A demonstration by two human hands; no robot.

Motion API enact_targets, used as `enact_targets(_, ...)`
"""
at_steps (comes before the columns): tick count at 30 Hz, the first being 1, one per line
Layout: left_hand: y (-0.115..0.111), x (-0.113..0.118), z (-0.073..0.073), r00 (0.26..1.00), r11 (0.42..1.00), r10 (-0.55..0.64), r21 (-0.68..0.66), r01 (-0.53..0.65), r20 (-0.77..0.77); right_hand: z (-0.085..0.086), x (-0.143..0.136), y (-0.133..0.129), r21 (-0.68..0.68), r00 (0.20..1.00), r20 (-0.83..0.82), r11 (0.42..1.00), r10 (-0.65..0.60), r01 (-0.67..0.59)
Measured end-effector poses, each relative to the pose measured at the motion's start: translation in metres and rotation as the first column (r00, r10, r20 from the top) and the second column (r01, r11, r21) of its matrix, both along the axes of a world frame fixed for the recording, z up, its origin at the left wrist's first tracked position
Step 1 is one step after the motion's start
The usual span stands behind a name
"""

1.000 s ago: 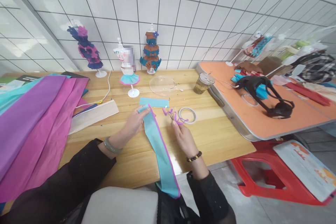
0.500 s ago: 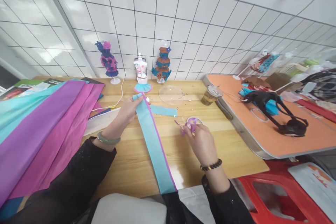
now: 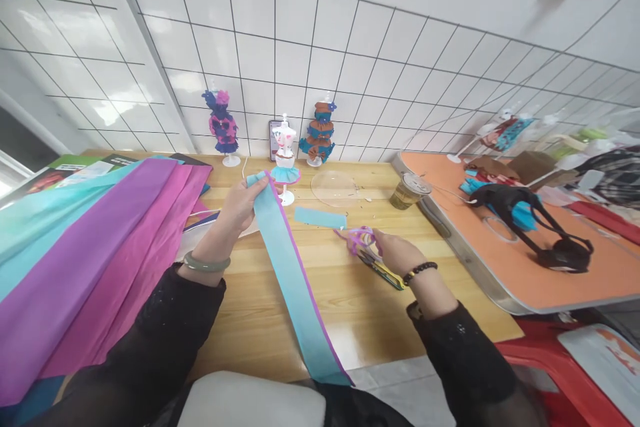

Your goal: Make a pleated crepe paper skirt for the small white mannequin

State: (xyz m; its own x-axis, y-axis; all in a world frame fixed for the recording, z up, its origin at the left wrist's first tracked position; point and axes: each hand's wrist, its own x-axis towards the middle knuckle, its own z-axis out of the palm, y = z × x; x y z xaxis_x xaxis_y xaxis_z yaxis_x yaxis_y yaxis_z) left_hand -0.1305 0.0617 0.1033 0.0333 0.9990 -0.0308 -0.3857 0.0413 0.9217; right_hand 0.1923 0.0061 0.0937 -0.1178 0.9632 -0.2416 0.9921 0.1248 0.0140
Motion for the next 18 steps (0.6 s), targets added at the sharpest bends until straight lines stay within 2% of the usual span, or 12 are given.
enact_targets(6,-0.001,0.006,-0.003,1.0,0.998,-0.009,-0.059,0.009,-0.005,0.026,0.047,0.012,0.029,0.995,0.068,0.997,-0.074,0.072)
enact_targets(10,-0.001,0.008,-0.006,0.999,0.997,-0.04,-0.066,0.039,-0.011,0.049,0.066,0.024,0.094,0.983,0.012,0.979,-0.181,0.179)
enact_targets(12,0.0,0.008,-0.007,0.998,0.996,-0.056,-0.066,0.054,-0.018,0.058,0.07,0.035,0.114,0.984,-0.016,0.977,-0.178,0.179)
enact_targets(15,-0.001,0.007,-0.007,0.997,0.995,-0.072,-0.065,0.071,-0.015,0.063,0.071,0.055,0.176,0.989,0.028,0.974,-0.148,0.141)
enact_targets(18,-0.001,0.006,-0.005,0.997,0.996,-0.071,-0.061,0.071,-0.008,0.059,0.069,0.077,0.281,0.979,0.03,0.942,-0.203,0.186)
